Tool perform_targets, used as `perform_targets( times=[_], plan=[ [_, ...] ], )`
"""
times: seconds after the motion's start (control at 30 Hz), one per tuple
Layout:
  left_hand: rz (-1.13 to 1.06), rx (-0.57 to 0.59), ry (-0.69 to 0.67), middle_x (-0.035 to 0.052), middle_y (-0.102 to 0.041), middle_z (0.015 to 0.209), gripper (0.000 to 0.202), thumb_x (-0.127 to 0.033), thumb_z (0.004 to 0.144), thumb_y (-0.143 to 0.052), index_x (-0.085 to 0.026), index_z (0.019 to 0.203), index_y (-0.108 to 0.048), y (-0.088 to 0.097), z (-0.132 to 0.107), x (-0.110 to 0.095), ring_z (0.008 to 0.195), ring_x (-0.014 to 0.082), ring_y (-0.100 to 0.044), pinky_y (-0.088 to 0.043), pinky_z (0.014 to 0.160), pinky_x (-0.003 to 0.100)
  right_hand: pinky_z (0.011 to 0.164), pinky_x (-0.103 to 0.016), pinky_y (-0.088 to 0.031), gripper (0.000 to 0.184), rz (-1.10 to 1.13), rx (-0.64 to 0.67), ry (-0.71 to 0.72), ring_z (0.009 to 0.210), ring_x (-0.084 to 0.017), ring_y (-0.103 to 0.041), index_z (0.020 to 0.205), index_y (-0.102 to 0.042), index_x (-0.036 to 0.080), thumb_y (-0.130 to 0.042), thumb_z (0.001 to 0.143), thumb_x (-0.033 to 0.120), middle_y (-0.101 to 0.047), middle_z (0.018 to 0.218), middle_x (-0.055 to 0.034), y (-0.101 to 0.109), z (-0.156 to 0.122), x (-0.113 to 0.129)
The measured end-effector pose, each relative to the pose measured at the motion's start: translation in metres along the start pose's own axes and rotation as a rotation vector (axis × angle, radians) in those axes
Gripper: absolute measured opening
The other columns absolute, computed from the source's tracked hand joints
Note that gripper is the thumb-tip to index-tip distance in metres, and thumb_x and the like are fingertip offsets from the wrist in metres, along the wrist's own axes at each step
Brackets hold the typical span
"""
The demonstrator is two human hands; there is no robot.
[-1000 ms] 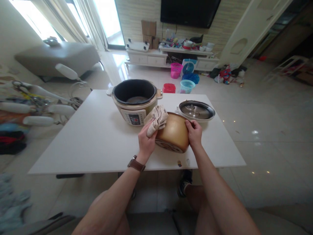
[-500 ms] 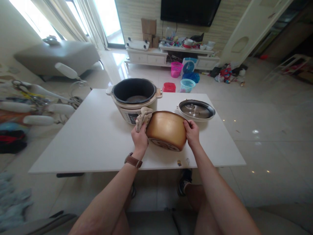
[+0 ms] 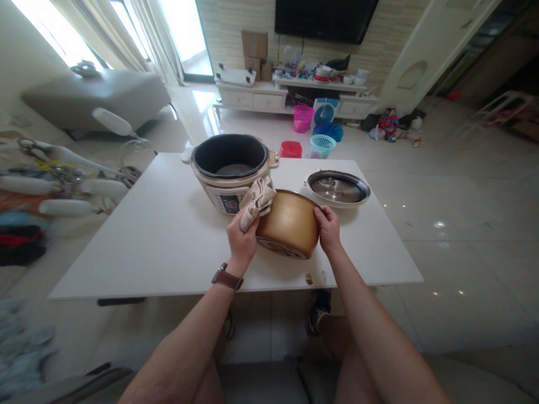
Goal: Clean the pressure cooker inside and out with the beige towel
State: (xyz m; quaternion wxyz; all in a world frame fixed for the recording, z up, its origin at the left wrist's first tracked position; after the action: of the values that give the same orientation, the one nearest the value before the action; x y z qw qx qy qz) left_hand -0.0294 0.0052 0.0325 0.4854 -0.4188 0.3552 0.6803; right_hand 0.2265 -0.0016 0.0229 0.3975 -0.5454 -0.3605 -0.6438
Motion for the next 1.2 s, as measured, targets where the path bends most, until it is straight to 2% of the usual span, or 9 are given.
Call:
perform_targets(
  times=[0.1,0.17,0.3,0.5,0.63,0.77,0.93,1.13,1.2],
  plan=[
    [0.041,0.034,-0.092,0.0116,-0.078,0.124,0.036,-0.042,0.094,-0.070,-0.018,0.120,-0.078,0.000,-0.002,-0.006,0.122,0.0297,-0.070,-0.053,0.112,0.045,0.061,-0.028,-0.035,0.045,-0.013,-0.056,0.009,0.064,-0.013,-0.042,0.071,-0.057,0.023,-0.071,0.078,0.064,-0.049,0.065,0.0043,0.000,-0.001,0.011],
    [0.080,0.102,-0.202,0.0124,-0.076,0.130,0.036,-0.041,0.095,-0.068,-0.019,0.123,-0.077,0.000,-0.004,-0.012,0.128,0.0298,-0.068,-0.051,0.115,0.047,0.062,-0.028,-0.035,0.045,-0.049,-0.075,0.031,0.063,-0.013,-0.043,0.071,-0.059,0.022,-0.072,0.079,0.064,-0.050,0.065,0.0041,-0.001,-0.002,0.020],
    [0.152,0.225,-0.362,0.0135,-0.072,0.138,0.042,-0.044,0.097,-0.065,-0.021,0.130,-0.075,-0.002,-0.010,-0.021,0.135,0.0301,-0.064,-0.048,0.118,0.050,0.063,-0.029,-0.037,0.044,-0.190,-0.050,0.085,0.066,-0.015,-0.047,0.073,-0.061,0.022,-0.079,0.074,0.062,-0.055,0.067,0.0037,-0.001,-0.007,0.032],
    [0.148,0.189,-0.368,0.0145,-0.072,0.137,0.042,-0.044,0.098,-0.065,-0.019,0.131,-0.074,-0.003,-0.012,-0.021,0.133,0.0290,-0.065,-0.050,0.116,0.048,0.077,-0.033,-0.045,0.054,-0.254,0.018,0.146,0.082,-0.021,-0.057,0.089,-0.066,0.022,-0.090,0.058,0.058,-0.066,0.085,-0.0002,0.000,-0.008,0.033],
    [0.110,0.171,-0.352,0.0142,-0.073,0.136,0.040,-0.042,0.097,-0.067,-0.018,0.129,-0.074,-0.004,-0.011,-0.020,0.131,0.0282,-0.066,-0.051,0.115,0.047,0.075,-0.032,-0.043,0.053,-0.244,0.004,0.142,0.081,-0.019,-0.055,0.090,-0.065,0.022,-0.088,0.062,0.062,-0.063,0.083,0.0008,0.001,-0.007,0.028],
    [0.038,0.126,-0.233,0.0132,-0.075,0.131,0.036,-0.037,0.095,-0.070,-0.017,0.124,-0.076,-0.005,-0.010,-0.018,0.127,0.0284,-0.069,-0.051,0.114,0.046,0.063,-0.028,-0.035,0.051,-0.136,0.005,0.103,0.067,-0.014,-0.044,0.075,-0.057,0.022,-0.078,0.074,0.068,-0.051,0.068,0.0049,0.002,-0.004,0.022],
    [-0.097,0.033,0.073,0.0100,-0.080,0.119,0.033,-0.037,0.092,-0.073,-0.017,0.116,-0.080,-0.008,-0.005,-0.005,0.117,0.0290,-0.072,-0.053,0.112,0.045,0.056,-0.028,-0.024,0.063,-0.058,-0.044,0.054,0.059,-0.011,-0.029,0.060,-0.042,0.023,-0.073,0.077,0.076,-0.034,0.059,0.0068,0.008,0.000,0.014],
    [-0.262,-0.136,0.519,0.0125,-0.080,0.117,0.035,-0.035,0.087,-0.075,-0.014,0.113,-0.080,-0.012,0.002,0.031,0.116,0.0303,-0.074,-0.056,0.109,0.047,0.054,-0.028,-0.021,0.068,-0.036,-0.060,0.016,0.059,-0.010,-0.026,0.057,-0.039,0.023,-0.072,0.076,0.080,-0.031,0.058,0.0070,0.012,0.001,0.009],
    [-0.259,-0.135,0.535,0.0133,-0.079,0.119,0.037,-0.036,0.088,-0.074,-0.013,0.116,-0.079,-0.013,0.001,0.034,0.118,0.0299,-0.073,-0.055,0.109,0.047,0.054,-0.028,-0.021,0.068,-0.042,-0.057,0.009,0.058,-0.010,-0.026,0.057,-0.039,0.023,-0.071,0.076,0.080,-0.031,0.058,0.0069,0.012,0.000,0.008]
  ],
)
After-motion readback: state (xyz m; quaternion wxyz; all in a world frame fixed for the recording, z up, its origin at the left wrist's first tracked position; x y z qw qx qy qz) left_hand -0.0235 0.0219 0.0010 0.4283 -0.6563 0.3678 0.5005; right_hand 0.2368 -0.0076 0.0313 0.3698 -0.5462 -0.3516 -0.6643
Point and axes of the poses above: each hand's wrist, its own z-axis towards the middle knuckle, its own y-axis out of the back of the hand, x = y × z, the point moved 2 cm from there along z, towards the middle knuckle
